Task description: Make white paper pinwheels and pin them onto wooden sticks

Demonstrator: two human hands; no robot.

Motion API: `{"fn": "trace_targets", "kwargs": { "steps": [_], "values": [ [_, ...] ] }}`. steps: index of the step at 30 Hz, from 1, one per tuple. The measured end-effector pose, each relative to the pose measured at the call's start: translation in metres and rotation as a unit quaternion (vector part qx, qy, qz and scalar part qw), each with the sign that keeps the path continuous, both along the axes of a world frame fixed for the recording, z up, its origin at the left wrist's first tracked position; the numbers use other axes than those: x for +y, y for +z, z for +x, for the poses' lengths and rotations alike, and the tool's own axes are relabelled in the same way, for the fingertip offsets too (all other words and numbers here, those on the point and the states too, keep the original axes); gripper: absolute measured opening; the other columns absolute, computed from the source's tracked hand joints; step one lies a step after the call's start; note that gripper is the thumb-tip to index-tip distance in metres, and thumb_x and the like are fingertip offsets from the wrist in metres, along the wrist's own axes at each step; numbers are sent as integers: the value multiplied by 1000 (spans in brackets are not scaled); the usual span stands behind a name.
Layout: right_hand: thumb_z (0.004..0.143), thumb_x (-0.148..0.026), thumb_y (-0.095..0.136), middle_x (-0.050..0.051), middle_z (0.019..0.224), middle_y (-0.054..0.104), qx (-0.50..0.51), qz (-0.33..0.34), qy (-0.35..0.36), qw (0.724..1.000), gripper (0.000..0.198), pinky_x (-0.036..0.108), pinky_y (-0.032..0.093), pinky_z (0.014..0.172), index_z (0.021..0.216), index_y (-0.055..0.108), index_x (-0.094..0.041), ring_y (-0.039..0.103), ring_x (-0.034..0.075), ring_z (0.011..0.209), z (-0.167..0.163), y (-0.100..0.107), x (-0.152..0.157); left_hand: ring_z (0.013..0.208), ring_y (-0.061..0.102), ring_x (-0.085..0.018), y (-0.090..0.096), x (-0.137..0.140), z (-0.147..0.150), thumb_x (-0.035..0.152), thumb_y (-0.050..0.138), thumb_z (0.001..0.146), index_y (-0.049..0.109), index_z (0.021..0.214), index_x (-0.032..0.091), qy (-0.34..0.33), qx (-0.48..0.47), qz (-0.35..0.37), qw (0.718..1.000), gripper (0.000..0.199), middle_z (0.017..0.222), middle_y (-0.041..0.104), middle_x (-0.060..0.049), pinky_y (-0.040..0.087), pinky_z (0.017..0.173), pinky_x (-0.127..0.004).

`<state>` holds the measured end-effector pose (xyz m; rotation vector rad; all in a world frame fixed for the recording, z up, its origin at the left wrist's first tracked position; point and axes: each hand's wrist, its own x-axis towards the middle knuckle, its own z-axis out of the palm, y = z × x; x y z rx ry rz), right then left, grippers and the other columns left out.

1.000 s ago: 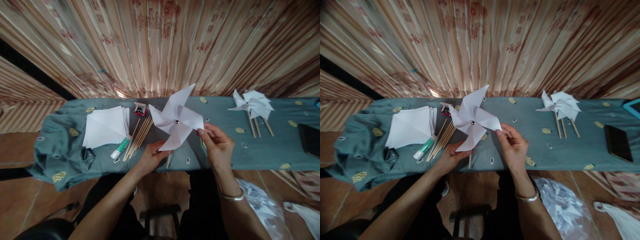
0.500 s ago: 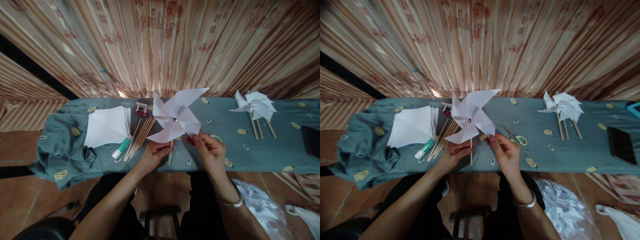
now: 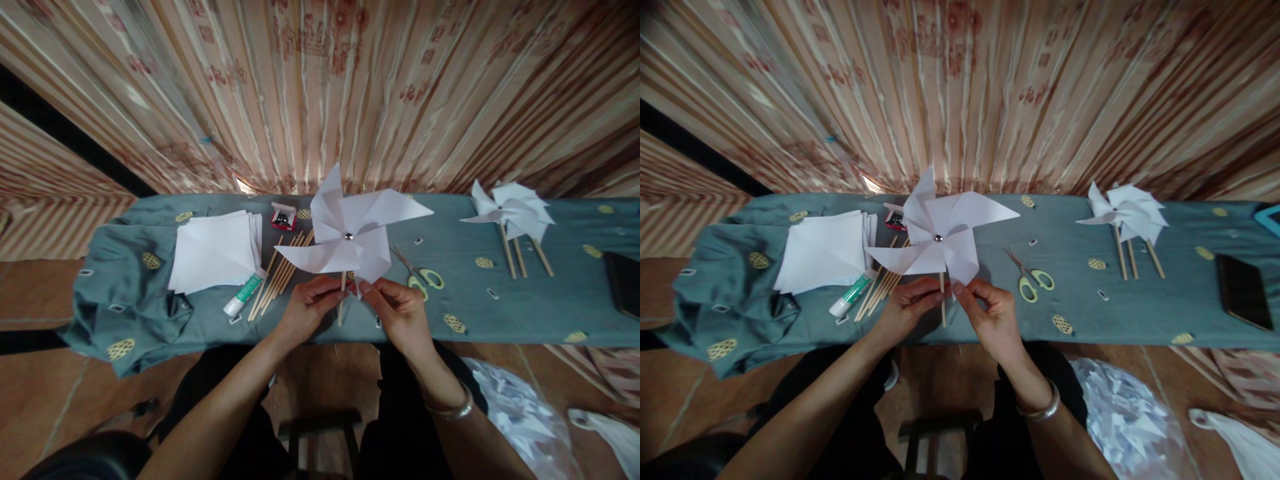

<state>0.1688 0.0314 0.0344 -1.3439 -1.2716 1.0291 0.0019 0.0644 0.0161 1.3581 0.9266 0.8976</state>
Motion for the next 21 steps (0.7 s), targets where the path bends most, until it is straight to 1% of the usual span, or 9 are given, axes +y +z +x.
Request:
{"fn": "trace_targets", "kwargs": {
  "steps": [4,9,12,14,16,18,19,21],
  "values": [
    [84,-37,65,0,64,66,-37,20,-3,999,30,25,47,63,60,67,-19,60,14,64,-2,-2,-1,85,65,-18,-1,-1,1,26,65,82,78,98,21,7,7,2,1000,21,88,73,-4,48,82,-28],
    [83,-34,66,0,66,69,-88,33,2,996,27,25,47,61,61,69,-20,62,14,62,-3,2,-2,87,65,-19,0,-2,1,25,63,83,78,93,20,-3,15,4,1000,19,89,73,-4,48,84,-29],
    [83,-35,67,0,67,71,-84,38,17,996,22,26,49,61,67,72,-20,63,14,63,4,6,-1,88,65,-19,-1,0,0,26,65,82,78,95,20,1,11,-2,1000,20,90,73,-5,49,84,-30],
    [83,-36,66,1,67,71,-77,40,12,996,23,26,49,62,66,72,-20,64,15,64,12,8,0,89,65,-20,-3,1,-1,27,66,81,78,96,20,8,8,-8,1000,20,90,73,-5,49,84,-31],
    [83,-37,67,0,67,71,-80,45,-17,996,26,27,50,64,63,70,-21,64,15,64,22,8,1,90,66,-20,-5,1,-2,26,66,81,78,97,21,10,7,-15,1000,20,92,73,-5,49,86,-31],
    [83,-37,68,0,71,72,-77,60,-64,993,25,28,50,69,64,69,-21,65,16,70,29,7,3,91,66,-20,-6,0,-3,26,66,81,78,96,21,10,7,-17,1000,20,93,74,-5,49,87,-32],
    [82,-36,69,0,75,72,-72,69,-86,991,20,29,51,72,69,70,-22,65,16,72,31,7,4,92,66,-21,-6,0,-2,26,66,81,78,96,21,7,8,-18,1000,20,94,74,-5,49,87,-32],
    [79,-33,73,0,85,74,-50,83,-109,989,10,31,52,76,84,72,-24,65,16,75,31,4,6,92,66,-21,-6,-1,-1,26,66,80,78,95,21,3,12,-16,1000,20,95,74,-5,49,87,-32]
  ]
}}
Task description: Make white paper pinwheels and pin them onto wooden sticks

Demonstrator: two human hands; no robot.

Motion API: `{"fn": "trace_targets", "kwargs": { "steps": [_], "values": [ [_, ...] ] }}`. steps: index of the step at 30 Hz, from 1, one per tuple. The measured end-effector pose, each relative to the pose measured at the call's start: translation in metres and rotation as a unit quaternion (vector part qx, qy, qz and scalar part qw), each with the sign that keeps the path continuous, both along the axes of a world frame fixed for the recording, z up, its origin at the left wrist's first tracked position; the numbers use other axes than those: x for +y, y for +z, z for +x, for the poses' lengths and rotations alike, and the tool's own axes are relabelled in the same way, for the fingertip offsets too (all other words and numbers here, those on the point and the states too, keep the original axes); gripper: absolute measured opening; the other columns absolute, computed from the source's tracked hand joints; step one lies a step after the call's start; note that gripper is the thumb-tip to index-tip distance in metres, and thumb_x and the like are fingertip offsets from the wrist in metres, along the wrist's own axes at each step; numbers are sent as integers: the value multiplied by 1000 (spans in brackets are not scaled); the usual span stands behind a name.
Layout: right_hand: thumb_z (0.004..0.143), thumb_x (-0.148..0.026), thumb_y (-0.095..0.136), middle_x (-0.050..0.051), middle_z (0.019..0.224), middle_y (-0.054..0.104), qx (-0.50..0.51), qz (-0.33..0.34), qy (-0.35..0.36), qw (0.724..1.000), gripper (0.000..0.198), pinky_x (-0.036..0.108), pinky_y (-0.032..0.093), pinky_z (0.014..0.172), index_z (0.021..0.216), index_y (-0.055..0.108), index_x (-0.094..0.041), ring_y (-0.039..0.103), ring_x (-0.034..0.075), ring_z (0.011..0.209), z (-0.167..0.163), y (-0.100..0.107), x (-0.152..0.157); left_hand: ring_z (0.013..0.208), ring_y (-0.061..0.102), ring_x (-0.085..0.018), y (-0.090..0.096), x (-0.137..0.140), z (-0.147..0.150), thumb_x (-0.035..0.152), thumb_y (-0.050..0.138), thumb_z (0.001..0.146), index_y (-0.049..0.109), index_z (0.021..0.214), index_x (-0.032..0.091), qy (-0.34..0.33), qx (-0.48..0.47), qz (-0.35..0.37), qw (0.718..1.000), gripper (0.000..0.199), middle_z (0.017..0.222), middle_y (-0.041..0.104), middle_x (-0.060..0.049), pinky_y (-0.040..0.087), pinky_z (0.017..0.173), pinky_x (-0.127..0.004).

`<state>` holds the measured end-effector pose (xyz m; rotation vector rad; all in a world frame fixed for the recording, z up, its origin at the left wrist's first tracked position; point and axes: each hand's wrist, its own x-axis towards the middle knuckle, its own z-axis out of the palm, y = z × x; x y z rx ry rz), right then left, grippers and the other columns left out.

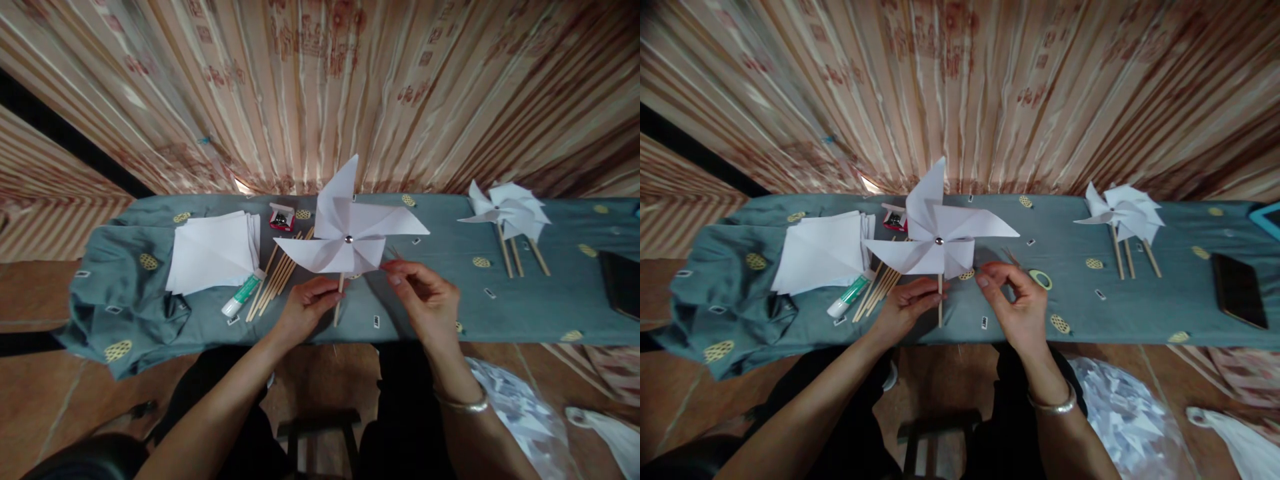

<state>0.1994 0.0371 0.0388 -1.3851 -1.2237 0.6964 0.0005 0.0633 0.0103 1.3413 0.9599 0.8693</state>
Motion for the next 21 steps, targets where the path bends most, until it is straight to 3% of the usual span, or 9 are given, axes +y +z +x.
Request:
{"fn": "trace_targets", "kwargs": {
  "steps": [3,5,14,21],
  "values": [
    [75,-28,76,2,99,74,40,14,19,999,31,33,53,76,105,69,-26,65,16,78,-6,-4,3,91,66,-20,2,-1,1,26,65,81,78,95,21,-13,12,5,1000,20,95,74,-5,49,87,-31],
    [76,-27,75,2,100,74,56,16,33,998,34,33,54,77,109,68,-27,66,16,82,-10,-7,4,88,66,-20,3,-1,2,27,65,82,78,96,20,-24,18,8,1000,20,92,74,-5,49,85,-31],
    [73,-30,75,0,81,75,89,-21,-15,996,19,31,55,72,91,72,-26,66,15,72,-11,1,2,94,67,-21,-1,-1,3,28,65,81,78,95,21,-23,9,3,1000,20,95,75,-5,49,89,-32],
    [70,-33,76,0,77,75,139,-57,9,989,18,32,58,69,86,72,-26,69,16,70,-18,6,3,91,65,-21,-1,-1,5,28,65,81,77,93,19,-27,8,3,1000,19,95,74,-6,48,88,-33]
  ]
}}
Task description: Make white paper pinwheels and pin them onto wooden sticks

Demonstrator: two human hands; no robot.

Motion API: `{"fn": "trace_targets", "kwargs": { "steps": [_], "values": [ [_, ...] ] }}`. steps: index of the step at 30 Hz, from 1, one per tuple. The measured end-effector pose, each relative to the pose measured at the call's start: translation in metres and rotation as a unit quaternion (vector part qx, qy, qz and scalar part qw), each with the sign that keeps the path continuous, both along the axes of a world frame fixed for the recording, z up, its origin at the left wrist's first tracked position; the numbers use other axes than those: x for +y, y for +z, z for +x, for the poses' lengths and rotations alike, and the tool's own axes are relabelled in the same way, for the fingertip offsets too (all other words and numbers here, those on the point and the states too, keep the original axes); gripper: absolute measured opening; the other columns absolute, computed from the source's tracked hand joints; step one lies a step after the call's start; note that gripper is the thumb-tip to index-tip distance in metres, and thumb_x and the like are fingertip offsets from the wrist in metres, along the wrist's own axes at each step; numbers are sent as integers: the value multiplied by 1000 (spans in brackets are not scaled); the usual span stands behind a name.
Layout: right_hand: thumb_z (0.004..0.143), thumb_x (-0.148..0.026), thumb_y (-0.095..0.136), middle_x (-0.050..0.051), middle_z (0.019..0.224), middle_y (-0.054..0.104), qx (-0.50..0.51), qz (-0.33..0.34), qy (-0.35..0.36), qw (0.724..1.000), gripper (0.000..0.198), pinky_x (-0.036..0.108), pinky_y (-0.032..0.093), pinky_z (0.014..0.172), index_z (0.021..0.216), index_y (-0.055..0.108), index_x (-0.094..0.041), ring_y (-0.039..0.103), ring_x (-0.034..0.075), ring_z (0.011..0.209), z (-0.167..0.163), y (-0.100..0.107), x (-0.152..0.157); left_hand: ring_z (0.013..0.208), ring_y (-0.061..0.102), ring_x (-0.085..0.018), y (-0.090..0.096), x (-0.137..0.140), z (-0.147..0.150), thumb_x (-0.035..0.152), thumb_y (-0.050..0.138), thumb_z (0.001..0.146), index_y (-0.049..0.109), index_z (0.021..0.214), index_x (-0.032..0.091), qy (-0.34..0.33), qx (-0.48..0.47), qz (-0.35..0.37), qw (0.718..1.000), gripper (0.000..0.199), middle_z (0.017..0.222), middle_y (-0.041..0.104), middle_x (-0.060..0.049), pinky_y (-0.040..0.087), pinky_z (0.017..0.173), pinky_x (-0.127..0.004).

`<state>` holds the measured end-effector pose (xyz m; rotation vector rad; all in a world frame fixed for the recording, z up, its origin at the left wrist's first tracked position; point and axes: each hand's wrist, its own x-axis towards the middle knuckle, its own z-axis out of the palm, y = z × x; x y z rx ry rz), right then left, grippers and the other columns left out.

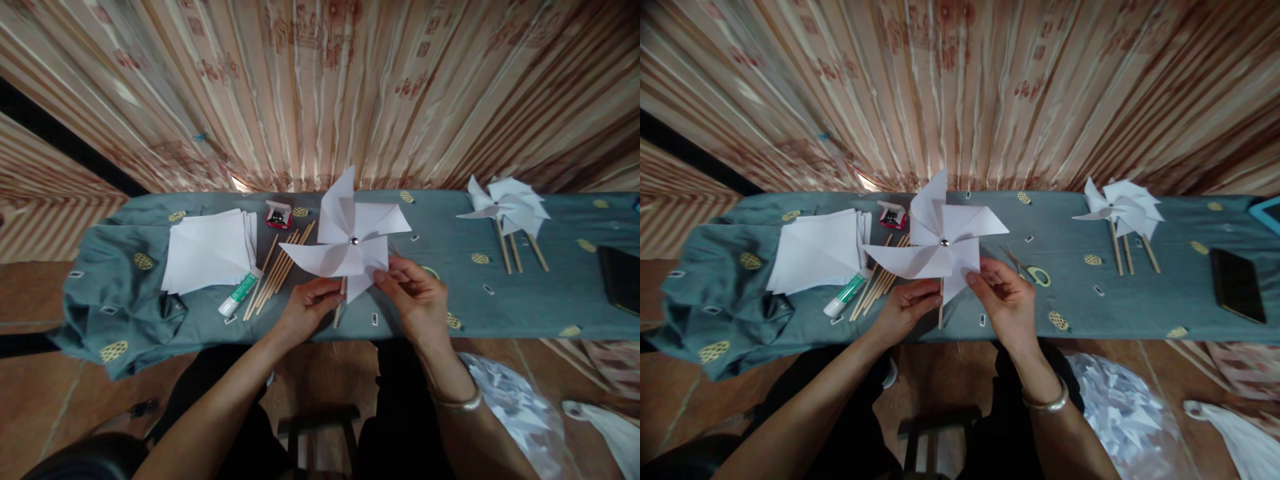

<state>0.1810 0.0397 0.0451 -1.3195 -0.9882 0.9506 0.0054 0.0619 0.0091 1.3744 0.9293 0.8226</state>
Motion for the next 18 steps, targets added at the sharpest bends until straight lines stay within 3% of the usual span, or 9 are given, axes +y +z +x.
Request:
{"fn": "trace_targets", "kwargs": {
  "steps": [7,14,18],
  "values": [
    [75,-28,71,-2,72,71,-37,-3,48,998,9,25,52,62,83,71,-23,62,12,63,-12,-4,-5,75,59,-18,1,-2,4,34,65,81,72,80,17,19,7,-14,1000,19,74,65,-1,45,73,-27],
    [80,-36,71,-2,65,63,-237,8,55,970,15,25,46,60,81,69,-21,56,13,60,-12,-7,-11,82,62,-21,6,-2,4,34,65,80,72,82,18,18,-16,-23,999,18,81,69,-3,47,78,-30],
    [79,-43,71,1,72,68,-278,18,67,958,24,27,51,67,90,70,-22,61,15,65,-8,-11,-15,85,63,-21,5,0,2,36,67,78,74,85,17,24,-33,-34,999,21,85,71,-4,48,81,-32]
  ]
}}
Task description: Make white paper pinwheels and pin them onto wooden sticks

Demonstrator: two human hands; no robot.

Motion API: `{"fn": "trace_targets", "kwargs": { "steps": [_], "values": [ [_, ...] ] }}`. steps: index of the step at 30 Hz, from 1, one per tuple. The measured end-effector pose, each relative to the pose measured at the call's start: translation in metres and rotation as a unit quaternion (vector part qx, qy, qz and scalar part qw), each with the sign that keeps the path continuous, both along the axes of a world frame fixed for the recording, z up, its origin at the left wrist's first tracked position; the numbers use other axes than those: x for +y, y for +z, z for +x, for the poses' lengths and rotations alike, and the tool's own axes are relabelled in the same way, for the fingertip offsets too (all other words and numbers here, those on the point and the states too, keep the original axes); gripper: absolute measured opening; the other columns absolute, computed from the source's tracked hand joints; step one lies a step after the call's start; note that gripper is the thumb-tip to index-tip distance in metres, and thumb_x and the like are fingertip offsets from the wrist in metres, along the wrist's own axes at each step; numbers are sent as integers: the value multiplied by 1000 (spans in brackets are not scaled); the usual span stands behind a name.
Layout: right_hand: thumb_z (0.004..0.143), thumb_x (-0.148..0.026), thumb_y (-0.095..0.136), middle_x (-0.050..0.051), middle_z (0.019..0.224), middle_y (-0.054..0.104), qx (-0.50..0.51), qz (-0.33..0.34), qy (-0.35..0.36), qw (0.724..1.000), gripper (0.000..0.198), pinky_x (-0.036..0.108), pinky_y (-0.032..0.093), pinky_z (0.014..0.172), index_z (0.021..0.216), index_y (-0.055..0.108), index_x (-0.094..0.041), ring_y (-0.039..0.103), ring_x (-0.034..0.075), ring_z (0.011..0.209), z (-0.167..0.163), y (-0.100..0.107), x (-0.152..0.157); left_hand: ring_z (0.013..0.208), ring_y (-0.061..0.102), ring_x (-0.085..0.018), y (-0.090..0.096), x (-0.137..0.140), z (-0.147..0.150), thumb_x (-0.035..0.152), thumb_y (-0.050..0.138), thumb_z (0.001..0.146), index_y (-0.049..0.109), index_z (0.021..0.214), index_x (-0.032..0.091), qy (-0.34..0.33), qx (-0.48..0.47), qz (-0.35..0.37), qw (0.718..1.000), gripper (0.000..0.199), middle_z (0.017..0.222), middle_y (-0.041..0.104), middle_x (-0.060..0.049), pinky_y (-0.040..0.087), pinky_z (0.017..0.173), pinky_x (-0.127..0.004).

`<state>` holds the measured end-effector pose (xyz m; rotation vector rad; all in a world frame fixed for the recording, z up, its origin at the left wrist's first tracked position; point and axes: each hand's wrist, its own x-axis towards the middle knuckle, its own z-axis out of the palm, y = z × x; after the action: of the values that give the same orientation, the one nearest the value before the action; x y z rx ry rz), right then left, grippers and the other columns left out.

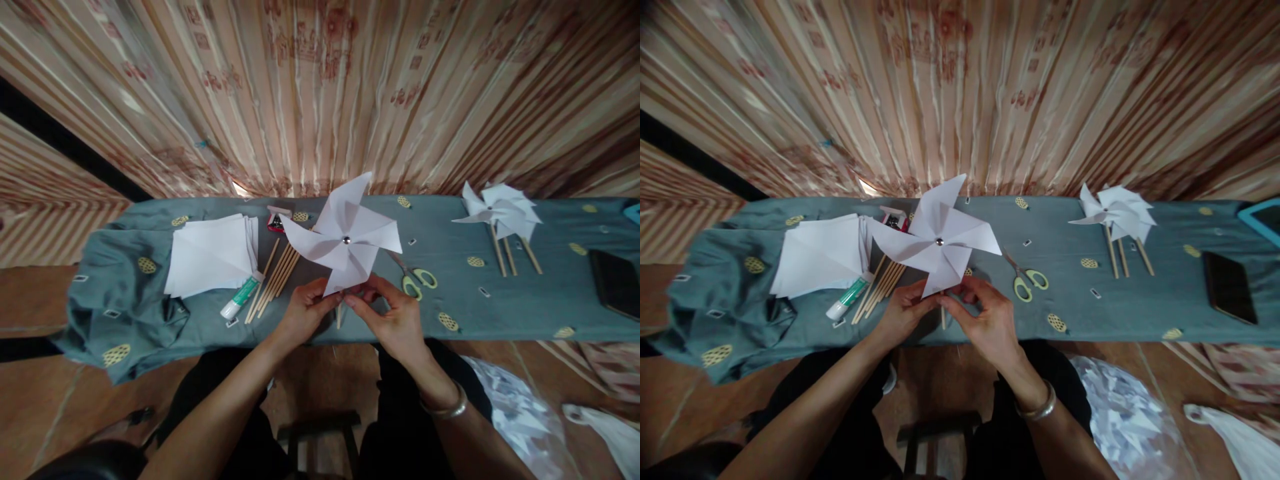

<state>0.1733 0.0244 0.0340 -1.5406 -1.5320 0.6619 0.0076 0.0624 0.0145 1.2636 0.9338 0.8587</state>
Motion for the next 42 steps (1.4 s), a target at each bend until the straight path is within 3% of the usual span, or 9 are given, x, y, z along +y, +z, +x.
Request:
{"fn": "trace_targets", "kwargs": {
  "steps": [6,10,14,19,25,30,35,39,42],
  "values": [
    [81,-41,69,2,75,72,6,-55,82,995,25,26,52,64,97,73,-21,63,15,63,4,-16,-7,81,65,-20,-6,5,2,41,72,73,75,85,16,44,-30,-28,998,28,82,74,-5,50,81,-33],
    [83,-41,67,1,79,73,63,-89,111,988,25,25,52,64,96,72,-21,65,14,65,-2,-29,-11,75,65,-19,-6,7,5,39,74,71,76,83,16,54,-38,-47,997,25,80,74,-5,52,76,-32],
    [84,-41,66,1,77,72,121,-109,102,981,22,25,52,65,89,72,-20,64,14,66,-6,-38,-12,75,65,-19,-6,7,7,40,74,69,75,80,15,53,-45,-62,996,27,79,74,-5,52,75,-32],
    [85,-41,64,-1,68,67,120,-105,85,984,23,24,48,60,83,72,-20,60,13,60,-4,-40,-13,75,65,-19,-9,6,12,40,75,70,75,81,16,44,-55,-58,996,27,77,73,-5,52,74,-32],
    [80,-43,67,-1,66,68,123,-75,21,989,24,25,47,60,80,72,-20,59,14,60,8,-32,-9,81,65,-17,-14,4,18,31,77,67,74,100,16,60,-76,-37,995,37,97,75,-7,52,82,-32],
    [76,-50,69,-1,62,67,79,-60,-56,993,32,24,42,53,78,72,-18,56,12,54,49,-16,4,79,63,-15,-16,2,13,28,74,69,73,105,18,48,-25,-6,998,37,104,75,-7,51,79,-29],
    [68,-61,71,0,56,63,49,-60,-101,992,45,25,41,52,73,70,-16,53,12,50,116,-7,19,78,62,-15,-15,-1,7,28,73,71,73,107,17,42,-17,3,999,38,101,74,-7,49,75,-27],
    [72,-62,64,4,58,67,-89,-82,-154,981,45,28,42,55,69,70,-17,57,16,53,178,-11,29,77,61,-14,-16,-2,5,28,72,72,73,107,17,36,-16,0,999,37,100,74,-7,49,75,-28],
    [78,-48,61,6,64,70,-231,-167,-188,940,32,29,40,56,74,71,-19,61,18,58,216,-15,39,74,59,-14,-18,-3,4,29,72,72,72,108,16,35,-12,3,999,39,100,74,-7,48,74,-27]
  ]
}}
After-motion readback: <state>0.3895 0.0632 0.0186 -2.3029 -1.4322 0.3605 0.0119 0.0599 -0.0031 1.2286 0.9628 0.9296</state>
